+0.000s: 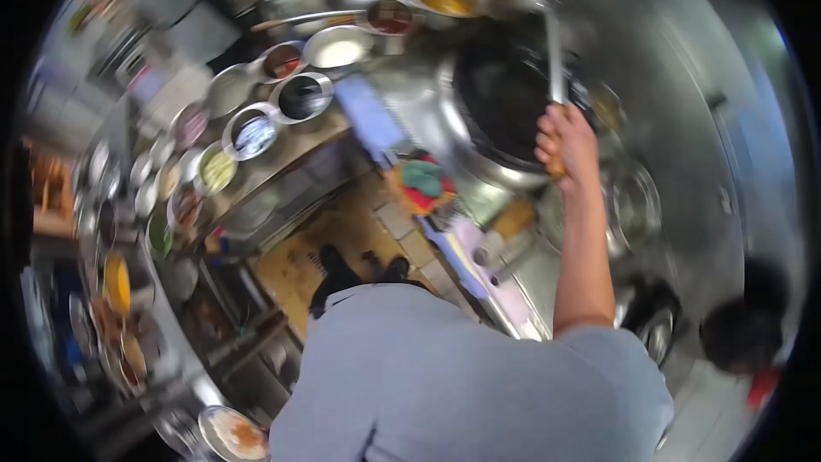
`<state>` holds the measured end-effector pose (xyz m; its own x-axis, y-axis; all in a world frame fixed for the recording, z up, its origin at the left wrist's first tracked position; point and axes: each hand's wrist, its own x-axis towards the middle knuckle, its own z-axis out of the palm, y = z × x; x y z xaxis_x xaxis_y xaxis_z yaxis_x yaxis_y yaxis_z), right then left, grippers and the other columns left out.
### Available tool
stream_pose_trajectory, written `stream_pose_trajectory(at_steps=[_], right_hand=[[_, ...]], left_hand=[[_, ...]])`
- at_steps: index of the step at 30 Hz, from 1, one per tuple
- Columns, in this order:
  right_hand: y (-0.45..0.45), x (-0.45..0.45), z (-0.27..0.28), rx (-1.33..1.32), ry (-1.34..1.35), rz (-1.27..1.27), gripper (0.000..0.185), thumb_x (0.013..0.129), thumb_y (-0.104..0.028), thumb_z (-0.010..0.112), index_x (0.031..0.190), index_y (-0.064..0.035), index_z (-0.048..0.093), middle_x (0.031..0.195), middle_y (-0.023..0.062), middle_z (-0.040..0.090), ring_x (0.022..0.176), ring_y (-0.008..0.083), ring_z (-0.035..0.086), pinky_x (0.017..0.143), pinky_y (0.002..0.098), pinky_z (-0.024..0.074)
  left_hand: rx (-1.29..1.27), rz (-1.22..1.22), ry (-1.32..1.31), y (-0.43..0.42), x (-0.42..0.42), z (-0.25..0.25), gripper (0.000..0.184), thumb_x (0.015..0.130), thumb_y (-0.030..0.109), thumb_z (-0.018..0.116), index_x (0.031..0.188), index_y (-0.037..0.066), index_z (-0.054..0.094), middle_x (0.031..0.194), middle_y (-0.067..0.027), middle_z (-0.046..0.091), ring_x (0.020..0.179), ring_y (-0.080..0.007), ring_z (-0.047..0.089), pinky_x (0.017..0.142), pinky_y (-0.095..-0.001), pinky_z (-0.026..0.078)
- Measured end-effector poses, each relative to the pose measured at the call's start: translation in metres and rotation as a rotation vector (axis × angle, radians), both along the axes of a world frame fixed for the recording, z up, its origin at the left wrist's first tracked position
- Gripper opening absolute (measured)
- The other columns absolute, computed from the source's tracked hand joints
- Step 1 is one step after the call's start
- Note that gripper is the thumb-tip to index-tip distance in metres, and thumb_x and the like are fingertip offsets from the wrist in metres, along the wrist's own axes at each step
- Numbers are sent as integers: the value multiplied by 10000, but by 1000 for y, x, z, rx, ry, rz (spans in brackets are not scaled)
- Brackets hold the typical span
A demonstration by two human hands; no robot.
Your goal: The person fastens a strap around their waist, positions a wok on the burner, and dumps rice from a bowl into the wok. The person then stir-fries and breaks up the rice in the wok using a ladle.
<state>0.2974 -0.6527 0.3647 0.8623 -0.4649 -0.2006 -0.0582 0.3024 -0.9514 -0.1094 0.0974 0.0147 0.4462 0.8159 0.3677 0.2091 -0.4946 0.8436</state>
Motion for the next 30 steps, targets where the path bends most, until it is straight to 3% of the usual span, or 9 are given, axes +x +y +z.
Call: stream_pose_trajectory(at_steps=[4,8,10,12,14,16,20,27,30], right_hand=[[-23,-40,12,-236,137,-53,168,969,-154,535,1098,-79,459,707,-2,489,471,53,444,394,218,387],[-23,-77,-30,59,-69,-118,340,962,-156,543,1269,-67,429,714,7,492,466,58,447,377,205,374],[-22,-94,-71,351,-223,-149,416,954,-146,550,1334,-64,400,720,8,499,462,73,445,377,224,367],[-3,-122,-117,-336,407,-378,507,952,-140,548,1410,-63,342,732,18,514,462,83,441,374,255,351],[13,-145,-115,-332,442,-400,528,952,-144,548,1425,-56,330,729,19,519,485,95,456,402,270,366],[33,-168,-111,-332,481,-402,548,952,-148,548,1440,-49,319,726,19,524,509,107,472,430,285,381],[61,-202,-82,-1059,471,-412,510,952,-146,547,1426,-67,379,727,111,545,670,207,592,606,363,467],[81,-194,28,-1580,778,-246,605,863,-118,619,1425,-172,404,925,180,645,751,396,613,629,460,480],[78,-178,39,-1666,812,-226,588,861,-234,644,1408,-210,428,825,114,626,665,356,618,571,449,498]], left_hand=[[-1303,112,-464,-25,57,-13,258,818,147,619,1044,22,597,1010,-77,647,889,-174,601,680,-324,502],[-1360,-255,-3,-139,256,92,205,802,103,597,1001,53,596,930,-40,637,753,-140,604,550,-239,460],[-1312,-396,11,-203,343,138,194,789,52,576,981,30,576,889,-61,614,736,-164,599,579,-269,492],[-1253,-829,181,-243,449,164,71,798,41,561,854,-2,566,840,-53,566,755,-186,575,643,-339,478],[-329,-1372,271,-298,517,205,247,890,154,505,1012,-33,612,971,-92,630,812,-165,600,643,-322,475],[-832,-1388,414,-370,578,237,409,926,217,512,1247,-37,512,1098,-152,630,909,-221,643,702,-341,523],[-534,-1684,593,-495,684,259,396,841,148,536,1203,-12,523,1004,-136,628,791,-207,603,619,-322,490],[-177,-2105,975,-643,727,324,251,816,103,549,1057,36,529,796,-45,570,633,-133,562,504,-271,480],[-132,-2195,1033,-673,731,320,247,841,139,559,1069,53,520,833,-47,569,698,-139,574,488,-278,475]])
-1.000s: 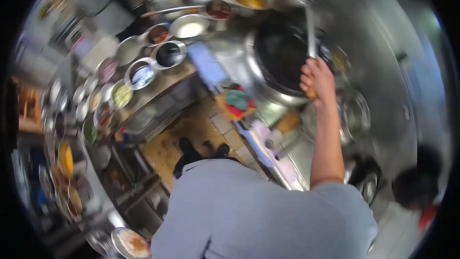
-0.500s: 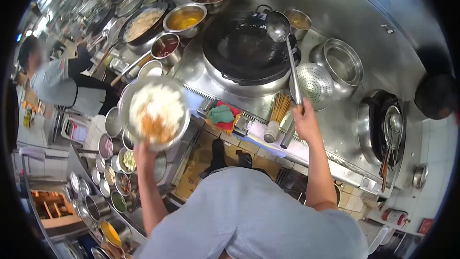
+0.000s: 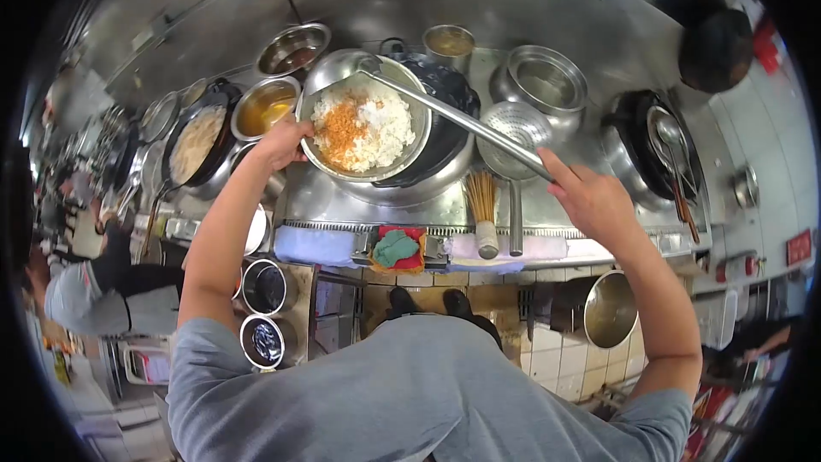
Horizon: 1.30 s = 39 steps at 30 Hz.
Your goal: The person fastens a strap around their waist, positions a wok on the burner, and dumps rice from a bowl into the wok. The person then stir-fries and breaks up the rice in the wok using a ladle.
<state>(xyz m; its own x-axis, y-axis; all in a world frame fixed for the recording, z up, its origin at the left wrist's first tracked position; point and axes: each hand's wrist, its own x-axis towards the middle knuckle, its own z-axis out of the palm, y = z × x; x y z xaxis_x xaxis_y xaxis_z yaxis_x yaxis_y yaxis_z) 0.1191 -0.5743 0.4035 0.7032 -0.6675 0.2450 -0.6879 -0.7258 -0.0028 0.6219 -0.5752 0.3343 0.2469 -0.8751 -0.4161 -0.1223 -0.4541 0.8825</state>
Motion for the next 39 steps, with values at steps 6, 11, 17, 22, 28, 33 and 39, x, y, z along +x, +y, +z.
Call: stream_pose_trajectory(at_steps=[6,11,17,22,28,33,39], right_hand=[[29,55,-29,1414,-595,-580,373,1022,-280,443,1371,-151,420,664,30,488,453,110,458,427,282,407],[28,84,-72,2026,-1107,-485,297,1011,-293,472,1270,-147,476,665,-11,453,441,50,376,391,225,334],[3,102,-105,1734,-960,-531,292,975,-245,522,1230,-107,491,666,11,473,463,99,423,414,269,366],[4,115,-161,545,-359,-289,450,898,-172,573,1316,-53,455,814,164,645,670,340,633,639,457,508],[9,81,-130,558,-309,-361,571,872,-139,573,1402,-33,388,919,181,677,850,398,640,773,485,495],[-3,64,-105,522,-382,-266,545,884,-110,560,1405,-62,408,884,197,671,826,408,636,760,484,495],[4,20,-63,669,-371,-149,505,918,-144,532,1413,-142,429,883,219,663,792,420,634,752,487,494]], left_hand=[[-222,209,81,-51,-27,-49,312,861,136,527,1161,52,519,906,-87,620,680,-159,594,477,-287,477],[-261,325,-333,-96,-54,-106,556,849,95,501,1395,154,415,914,-163,656,654,-287,662,553,-406,535],[-390,-177,-1249,-108,-29,-76,781,847,33,475,1446,485,255,1435,-209,348,908,-428,660,791,-482,546],[-307,-332,-1452,-114,-14,-64,809,857,6,459,1441,516,227,1436,-184,354,897,-383,676,757,-450,562],[-519,38,-1350,-97,-12,-28,785,853,24,496,1444,479,250,1422,-200,346,844,-405,665,726,-481,557],[-392,-2,-1387,-77,-29,-51,790,834,54,550,1473,402,241,1423,-255,316,904,-449,647,783,-486,554],[-522,664,-1281,-36,5,-68,756,799,77,586,1477,175,267,1322,-282,423,836,-400,642,700,-422,547]])
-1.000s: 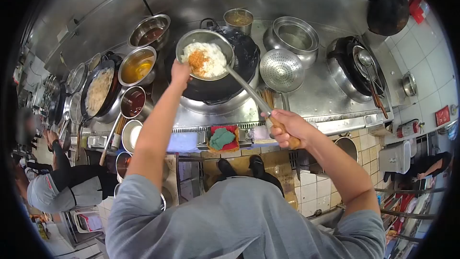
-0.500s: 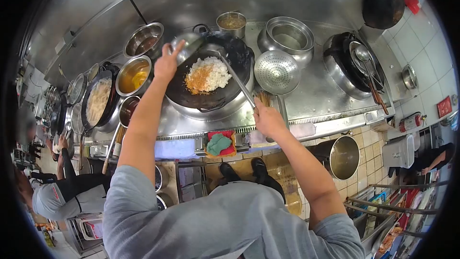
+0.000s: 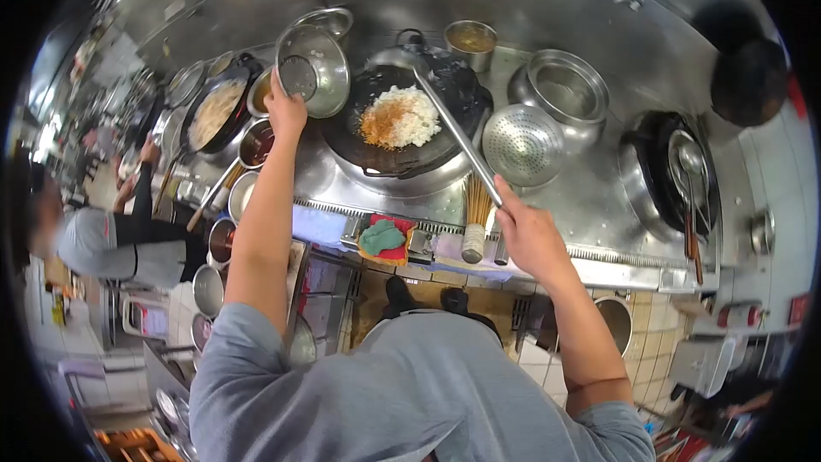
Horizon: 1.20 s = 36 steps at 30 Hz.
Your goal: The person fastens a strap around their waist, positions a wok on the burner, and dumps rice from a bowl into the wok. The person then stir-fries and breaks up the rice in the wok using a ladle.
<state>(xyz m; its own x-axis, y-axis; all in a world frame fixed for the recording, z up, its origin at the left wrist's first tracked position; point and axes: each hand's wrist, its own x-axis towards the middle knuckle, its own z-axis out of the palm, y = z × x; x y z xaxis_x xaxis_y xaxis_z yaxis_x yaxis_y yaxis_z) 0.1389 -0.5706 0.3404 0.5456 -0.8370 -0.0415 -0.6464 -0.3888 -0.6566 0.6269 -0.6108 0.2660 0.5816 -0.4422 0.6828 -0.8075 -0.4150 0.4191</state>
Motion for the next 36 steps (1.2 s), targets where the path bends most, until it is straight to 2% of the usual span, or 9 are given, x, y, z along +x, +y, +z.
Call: stream_pose_trajectory(at_steps=[3,11,14,15,17,25,31,35,36], right_hand=[[-35,5,-73,3,269,160,510,928,-170,528,1426,-152,418,858,257,646,791,432,629,753,476,481],[-88,15,-76,-118,34,239,443,938,-183,515,1378,-134,492,1055,239,648,968,403,629,823,430,491],[-172,-5,-166,-490,-22,517,455,956,-178,509,1408,-142,469,989,193,668,798,288,659,706,399,511],[-150,12,-120,57,234,261,460,962,-176,516,1419,-163,465,836,105,600,575,167,539,517,352,463],[-169,24,-119,-28,224,369,458,965,-167,512,1420,-164,462,780,39,500,495,95,377,400,307,356],[-208,64,-98,67,166,648,566,938,-77,486,1480,-138,332,805,14,467,699,140,424,683,275,403],[-152,32,-137,328,66,377,586,933,-118,511,1483,-168,317,815,5,557,514,56,413,408,232,325],[-147,21,-94,-31,-46,447,530,924,-114,537,1433,-168,399,643,14,509,474,91,427,406,274,358],[-112,24,-34,73,96,278,500,890,-107,564,1379,-99,460,935,171,675,810,259,649,762,345,490]], left_hand=[[-135,-92,752,60,-25,27,713,798,50,572,1442,148,280,1185,-253,534,763,-314,653,576,-384,546],[-774,318,1350,394,-165,-48,327,863,90,590,1182,63,525,964,-55,614,725,-160,609,600,-300,525],[-749,819,1237,543,-305,-93,128,851,81,610,968,59,562,801,-22,591,739,-134,561,578,-291,450],[-937,907,1019,592,-361,-127,86,855,83,593,911,52,536,785,-21,580,731,-128,547,652,-280,449],[-795,1477,675,647,-488,-127,93,868,84,565,947,37,559,790,-39,587,749,-136,548,739,-266,445],[-1645,2197,94,677,-722,-143,76,810,40,464,824,-29,492,680,-136,553,464,-228,516,378,-314,384],[-2044,1334,129,679,-663,-202,494,999,403,351,1048,-58,523,968,-239,659,791,-351,635,707,-381,534],[-934,1238,1068,610,-455,-274,285,936,208,454,1176,65,510,870,-124,591,779,-208,581,668,-322,507],[-655,1023,898,561,-399,-287,273,916,147,482,1172,55,511,868,-105,586,759,-192,579,665,-313,501]])
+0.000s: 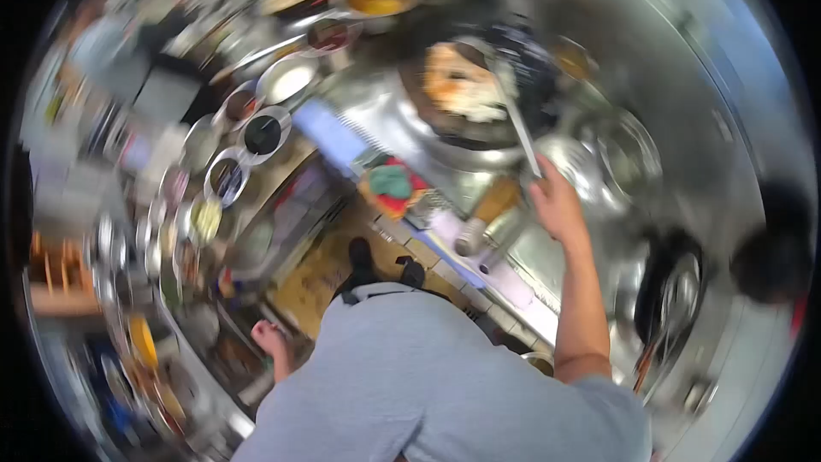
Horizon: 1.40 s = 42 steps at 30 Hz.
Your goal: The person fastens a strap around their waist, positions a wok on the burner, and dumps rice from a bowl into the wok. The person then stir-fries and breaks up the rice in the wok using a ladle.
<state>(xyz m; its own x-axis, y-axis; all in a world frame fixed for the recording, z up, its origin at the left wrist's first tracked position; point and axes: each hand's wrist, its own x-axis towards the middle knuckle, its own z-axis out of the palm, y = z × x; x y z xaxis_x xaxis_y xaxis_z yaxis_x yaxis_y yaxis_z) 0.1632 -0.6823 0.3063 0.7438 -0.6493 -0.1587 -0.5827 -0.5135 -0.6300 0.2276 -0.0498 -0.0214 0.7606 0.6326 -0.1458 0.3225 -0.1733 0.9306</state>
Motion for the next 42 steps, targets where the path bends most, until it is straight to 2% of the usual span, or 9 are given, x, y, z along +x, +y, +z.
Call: stream_pose_trajectory(at_steps=[4,6,13,16,22,29,35,38,42], right_hand=[[40,-43,59,22,-32,-133,530,884,-101,590,1398,-129,461,792,156,606,719,246,594,741,336,479],[67,-58,47,96,-98,-156,534,891,-102,594,1407,-142,461,708,103,554,694,190,584,723,317,476],[46,23,-34,441,-106,-309,506,905,-135,583,1393,-89,457,707,110,591,648,208,602,659,355,496],[63,77,-31,-4,-218,-342,503,917,-145,551,1400,-71,430,766,202,639,702,335,639,682,441,508],[122,113,-73,-232,221,-295,555,899,-121,542,1433,-114,388,870,265,646,800,425,633,753,494,498],[222,37,69,-19,83,-262,631,853,-63,558,1447,-143,358,974,237,629,835,386,624,778,458,490],[245,-16,198,-64,324,-116,570,781,-24,602,1336,-134,532,596,91,551,556,290,581,576,330,455],[212,32,171,158,492,-296,516,789,-50,625,1300,-91,569,762,104,645,686,233,643,675,347,490],[168,73,45,-205,156,-225,487,849,-87,574,1334,-116,533,882,209,658,754,349,632,716,395,489]], left_hand=[[123,-968,-227,-230,130,94,377,876,75,614,1239,62,513,992,-64,566,895,-146,582,794,-280,467],[307,-1241,-485,-316,177,129,176,844,83,649,1011,31,640,989,-140,600,904,-262,610,810,-331,485],[642,-1693,-964,-486,243,222,158,876,239,631,932,98,673,945,-120,660,957,-317,600,852,-443,444],[698,-1980,-963,-496,257,222,215,907,283,593,896,91,689,781,-136,657,807,-329,634,759,-438,473],[295,-2116,-985,-503,264,198,220,903,286,600,919,87,693,807,-123,666,800,-351,628,731,-442,485],[415,-2127,-789,-517,254,192,217,886,296,622,900,102,719,732,-166,659,714,-384,630,682,-452,505],[296,-2148,-1077,-439,244,308,285,883,329,611,762,78,672,654,-142,640,620,-346,635,586,-450,513],[249,-2093,-1185,-466,250,282,263,873,311,628,748,83,666,616,-122,623,591,-339,625,554,-441,507],[294,-2074,-1000,-456,232,180,251,880,317,623,786,99,706,637,-142,634,609,-362,631,590,-450,520]])
